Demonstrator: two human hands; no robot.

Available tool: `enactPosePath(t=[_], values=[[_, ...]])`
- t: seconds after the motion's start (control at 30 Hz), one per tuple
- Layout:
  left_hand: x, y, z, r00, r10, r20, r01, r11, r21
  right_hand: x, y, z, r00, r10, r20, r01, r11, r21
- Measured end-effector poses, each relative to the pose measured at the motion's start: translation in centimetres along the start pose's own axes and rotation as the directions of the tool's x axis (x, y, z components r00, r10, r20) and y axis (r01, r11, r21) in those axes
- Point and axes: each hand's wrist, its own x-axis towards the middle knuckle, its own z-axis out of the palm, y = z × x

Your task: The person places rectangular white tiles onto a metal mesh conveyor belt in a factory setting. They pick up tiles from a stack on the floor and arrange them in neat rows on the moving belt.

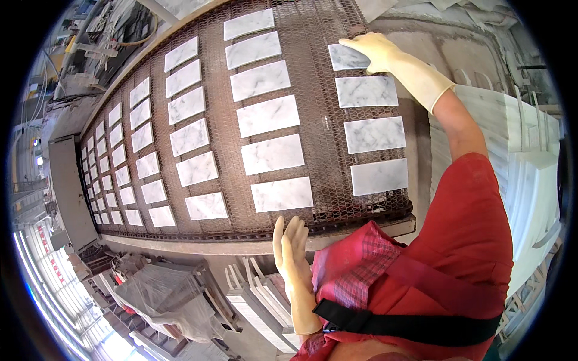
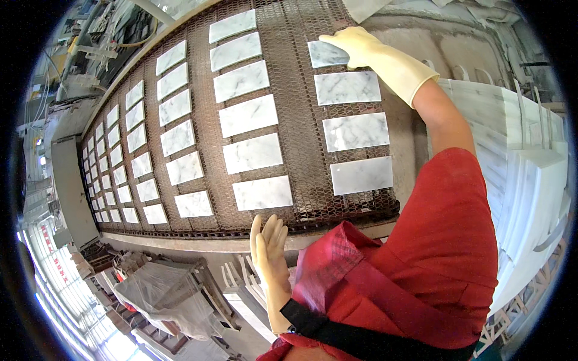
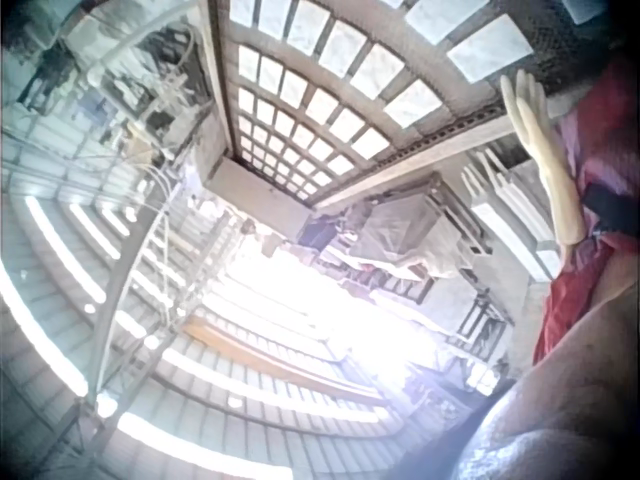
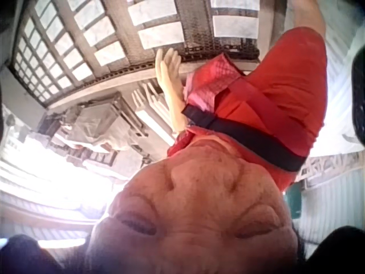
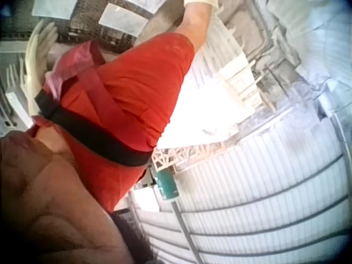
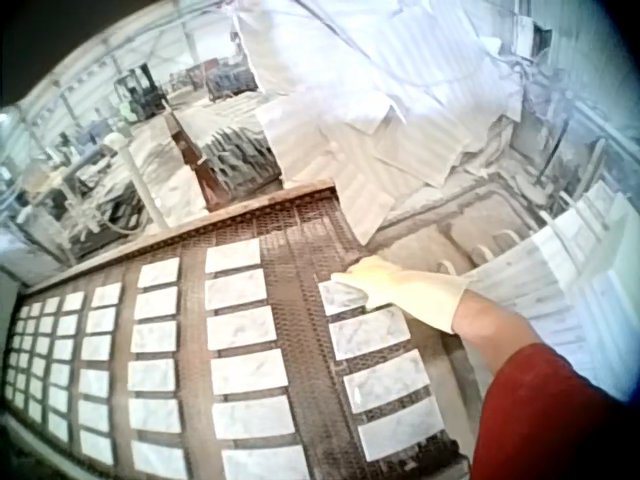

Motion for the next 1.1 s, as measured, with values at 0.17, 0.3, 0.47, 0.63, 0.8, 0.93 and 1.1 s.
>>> enactPosePath(t=[0.17,0.3,0.47,0.63,0.8,0.93,1.1], values=[[-0.4,-1.1,-1.0,1.0,0.005,-0.025,-0.007,0.998,-0.061,-0.1,-0.5,-0.9,0.999,0.043,0.012,-0.044,0.995,0.089],[-1.3,-1.4,-1.7,0.999,0.046,-0.025,-0.048,0.996,-0.079,-3.0,1.6,0.8,0.957,0.064,-0.284,0.034,0.943,0.33],[-2.5,-2.3,-3.6,0.995,0.084,-0.049,-0.091,0.983,-0.158,-9.8,-3.9,2.2,0.868,0.207,-0.451,0.127,0.786,0.605],[-3.6,-5.5,-8.5,0.986,0.16,-0.054,-0.168,0.953,-0.251,-16.6,-14.7,1.0,0.892,0.032,-0.451,0.287,0.73,0.62],[-7.3,-6.6,-13.3,0.97,0.211,-0.124,-0.235,0.944,-0.231,-19.7,-25.9,1.4,0.9,-0.154,-0.407,0.402,0.653,0.642],[-11.2,-9.7,-18.7,0.919,0.323,-0.227,-0.369,0.907,-0.202,-20.8,-36.0,3.0,0.895,-0.293,-0.337,0.444,0.507,0.739],[-19.0,-11.9,-25.1,0.91,0.134,-0.392,-0.22,0.958,-0.184,-23.2,-48.4,6.8,0.837,-0.524,-0.155,0.365,0.323,0.873]])
